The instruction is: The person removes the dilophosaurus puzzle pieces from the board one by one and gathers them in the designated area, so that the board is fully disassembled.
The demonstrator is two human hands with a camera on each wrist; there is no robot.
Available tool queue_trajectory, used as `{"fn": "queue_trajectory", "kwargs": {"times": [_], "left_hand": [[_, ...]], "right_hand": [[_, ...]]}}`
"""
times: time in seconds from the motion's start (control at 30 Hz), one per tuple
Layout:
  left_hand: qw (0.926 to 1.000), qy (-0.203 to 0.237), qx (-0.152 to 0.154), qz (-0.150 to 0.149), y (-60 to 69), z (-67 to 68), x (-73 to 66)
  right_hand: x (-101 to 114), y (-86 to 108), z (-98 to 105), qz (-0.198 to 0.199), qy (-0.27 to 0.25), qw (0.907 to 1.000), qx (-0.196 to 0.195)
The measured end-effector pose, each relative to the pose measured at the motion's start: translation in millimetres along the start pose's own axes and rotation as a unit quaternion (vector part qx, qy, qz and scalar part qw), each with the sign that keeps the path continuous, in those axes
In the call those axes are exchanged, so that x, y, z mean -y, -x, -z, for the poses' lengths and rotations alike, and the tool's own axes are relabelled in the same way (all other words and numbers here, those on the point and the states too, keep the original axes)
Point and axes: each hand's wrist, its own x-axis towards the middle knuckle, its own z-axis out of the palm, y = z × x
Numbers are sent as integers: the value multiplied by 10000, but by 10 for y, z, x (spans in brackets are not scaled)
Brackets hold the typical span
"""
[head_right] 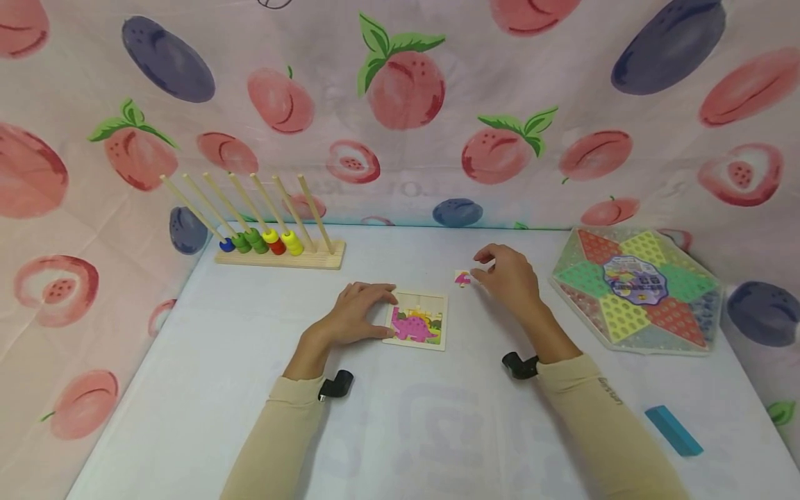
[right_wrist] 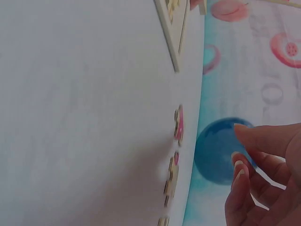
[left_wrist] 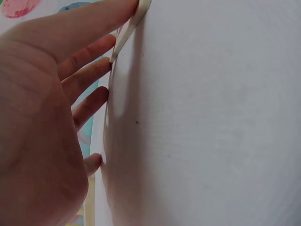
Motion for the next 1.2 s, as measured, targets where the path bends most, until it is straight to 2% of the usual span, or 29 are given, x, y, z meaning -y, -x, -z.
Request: {"fn": "queue_trajectory", "kwargs": {"times": [0.17,0.27,0.47,0.7,1.0,1.2], "left_hand": [[10000,53,-3,33,5,9,-13],[10000,69,0,50,5,7,-7],[10000,10,48,71,-3,8,3],[10000,-9,66,29,-19,14,12],[10000,-14,45,-1,-15,22,6],[10000,36,48,20,-10,20,8]], "right_hand": [[133,12,-70,117,-110,9997,198],[208,18,-131,333,-201,9981,483],[334,52,-309,896,-281,9888,1162],[485,142,-449,1267,-282,9786,1599],[530,218,-620,1783,-202,9664,1841],[552,246,-684,1634,-52,9671,1950]]}}
